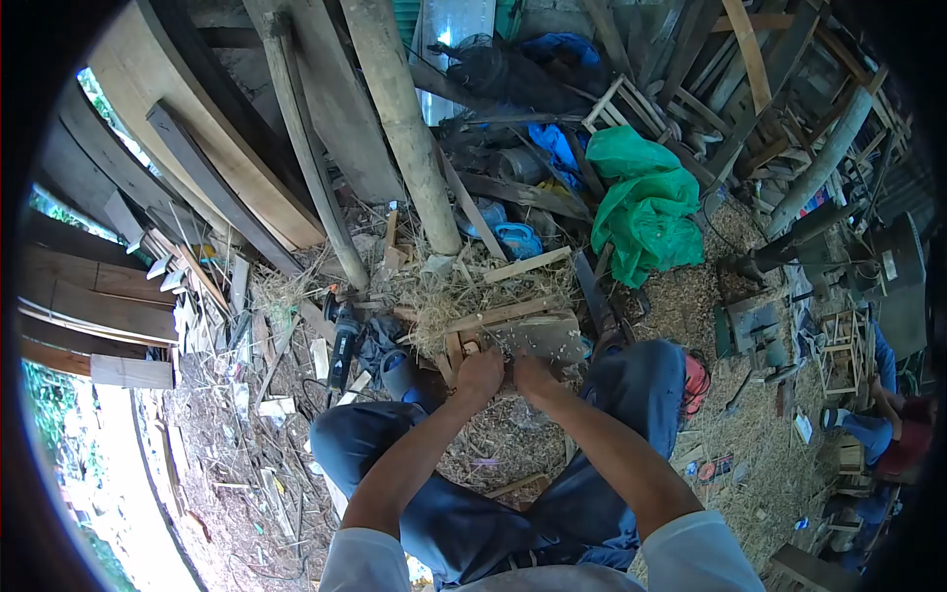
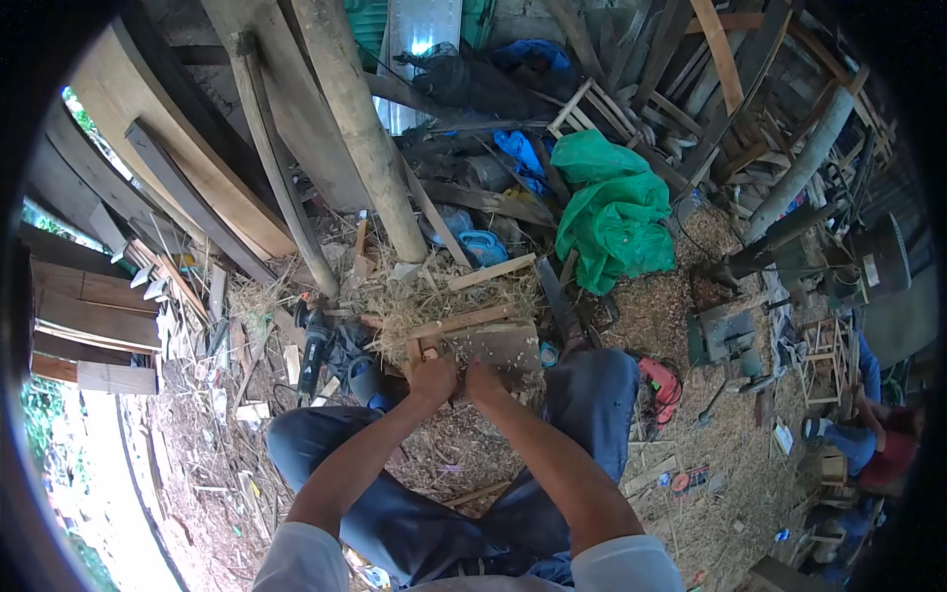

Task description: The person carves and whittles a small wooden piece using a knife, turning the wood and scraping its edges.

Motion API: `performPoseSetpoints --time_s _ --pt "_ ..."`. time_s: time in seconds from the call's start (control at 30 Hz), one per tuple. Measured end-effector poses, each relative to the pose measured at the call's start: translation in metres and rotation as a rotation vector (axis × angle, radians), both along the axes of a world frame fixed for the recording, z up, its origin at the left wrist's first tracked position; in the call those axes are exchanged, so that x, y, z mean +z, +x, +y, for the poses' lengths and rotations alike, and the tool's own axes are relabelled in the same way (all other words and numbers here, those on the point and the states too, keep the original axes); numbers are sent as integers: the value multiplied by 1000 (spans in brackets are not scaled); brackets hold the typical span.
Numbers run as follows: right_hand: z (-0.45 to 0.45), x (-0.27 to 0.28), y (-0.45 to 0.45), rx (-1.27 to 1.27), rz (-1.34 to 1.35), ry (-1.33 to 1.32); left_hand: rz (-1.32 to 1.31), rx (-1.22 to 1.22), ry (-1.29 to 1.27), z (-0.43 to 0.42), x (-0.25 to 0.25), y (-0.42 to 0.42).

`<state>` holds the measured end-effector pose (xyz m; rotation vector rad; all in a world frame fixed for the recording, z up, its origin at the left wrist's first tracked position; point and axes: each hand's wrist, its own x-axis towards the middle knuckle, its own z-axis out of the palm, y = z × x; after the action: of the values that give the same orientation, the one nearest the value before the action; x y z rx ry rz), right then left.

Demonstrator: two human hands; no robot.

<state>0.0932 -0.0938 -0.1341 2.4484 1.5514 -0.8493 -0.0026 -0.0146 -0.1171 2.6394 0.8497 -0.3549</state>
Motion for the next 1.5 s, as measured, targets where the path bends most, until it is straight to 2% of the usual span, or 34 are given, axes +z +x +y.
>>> performPoseSetpoints --time_s 0.07,0.13,0.2,0.23,0.3,0.33,0.4,0.47,0.5,0.57,0.6,0.67,0.77,0.8,0.87,0.9,0.97,1.0,1.07,1.17,1.3,1.37,1.5 --pt "3 26 1 -193 97 -31 -1 46 -1 -1 2 2" --pt "2 19 1 -234 84 0 -19 62 -8 -2 11 7" --pt "-4 2 -1 -272 65 35 -43 81 -11 -3 16 11" --pt "-9 -26 -3 -295 22 103 -55 61 -29 -3 12 9" --pt "-6 -35 10 -313 -28 199 -79 44 -20 2 7 10" --pt "-8 -28 19 -238 196 228 -96 15 28 1 3 8" --pt "-19 -13 22 -154 428 263 -103 -11 84 -10 -2 -4" --pt "-17 7 30 -65 444 101 -2 38 97 -11 -2 -3" --pt "-17 17 29 -58 441 110 -6 42 107 -13 11 -4" --pt "-18 38 32 -281 486 131 86 40 38 -17 45 -1" --pt "-22 49 33 -265 484 117 84 59 26 -17 39 -3" --pt "-23 66 39 -157 401 247 21 -17 23 -11 15 -10" --pt "-26 64 43 -200 342 170 -28 38 88 -6 -5 -16" --pt "-31 62 40 -213 340 164 -39 60 106 -8 -6 -16" --pt "-36 56 28 -348 332 189 -10 211 -74 -10 -5 -17" --pt "-38 59 18 -350 330 188 -11 210 -76 -12 -5 -17" --pt "-45 66 -4 -401 240 411 -120 205 11 -17 -7 -21" --pt "-46 58 -7 -404 243 407 -115 204 8 -17 -11 -22" --pt "-45 37 -14 -225 250 323 -123 183 -39 -14 -18 -23" --pt "-50 34 -16 -135 256 269 -47 185 -106 -13 -2 -19" --pt "-54 29 -18 -84 183 282 -80 187 -104 -10 2 -19" --pt "-51 27 -21 -239 260 264 -39 193 -112 -7 4 -15" --pt "-58 6 -26 -198 170 349 -58 206 -121 -5 6 -8"
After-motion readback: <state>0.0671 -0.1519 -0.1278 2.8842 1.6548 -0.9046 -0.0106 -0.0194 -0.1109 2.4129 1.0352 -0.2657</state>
